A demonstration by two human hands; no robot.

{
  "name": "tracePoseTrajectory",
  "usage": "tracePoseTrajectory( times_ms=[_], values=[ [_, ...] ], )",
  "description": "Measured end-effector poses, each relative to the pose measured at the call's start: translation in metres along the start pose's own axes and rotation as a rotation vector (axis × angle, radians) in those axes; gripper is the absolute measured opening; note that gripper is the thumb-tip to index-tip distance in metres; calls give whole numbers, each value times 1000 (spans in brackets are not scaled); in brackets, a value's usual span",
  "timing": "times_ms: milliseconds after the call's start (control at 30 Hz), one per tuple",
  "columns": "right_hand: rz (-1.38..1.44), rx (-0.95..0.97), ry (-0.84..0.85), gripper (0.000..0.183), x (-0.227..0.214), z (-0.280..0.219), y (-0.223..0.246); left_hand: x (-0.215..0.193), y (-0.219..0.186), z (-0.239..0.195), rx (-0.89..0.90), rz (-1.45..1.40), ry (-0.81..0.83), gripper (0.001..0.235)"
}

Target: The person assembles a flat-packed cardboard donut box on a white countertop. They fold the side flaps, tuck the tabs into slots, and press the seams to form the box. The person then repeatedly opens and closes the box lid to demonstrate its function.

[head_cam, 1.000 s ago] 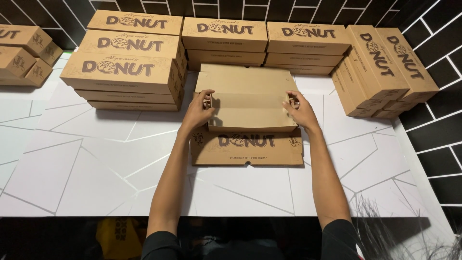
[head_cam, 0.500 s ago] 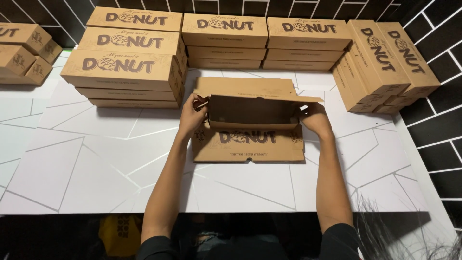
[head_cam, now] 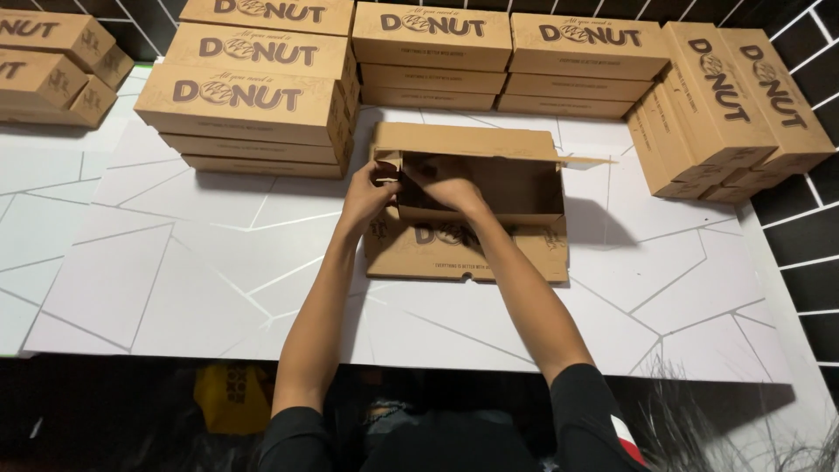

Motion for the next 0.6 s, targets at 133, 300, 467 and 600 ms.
tracePoseTrajectory(
  times_ms=[133, 300, 467, 600],
  values=[
    [57, -8, -2, 54, 21, 27, -1, -4, -5, 0, 5, -42, 22, 35],
    [610, 162, 20, 47, 41, 60, -47, -2, 31, 22, -28, -169, 79, 45],
    [669, 156, 33, 37, 36, 36, -32, -2, 20, 11, -97, -255, 82, 45],
    [667, 147, 24, 35, 32, 34, -27, -2, 20, 14, -81, -210, 71, 51]
  ],
)
Point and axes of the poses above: each hand's wrist, its own z-axis towards the middle knuckle, its own x-axis out of the palm, y = z × x, the point moved 6 cm from there along z, towards the middle knuckle, and after that the axes turned 5 degrees about z, right-handed, at the moved point
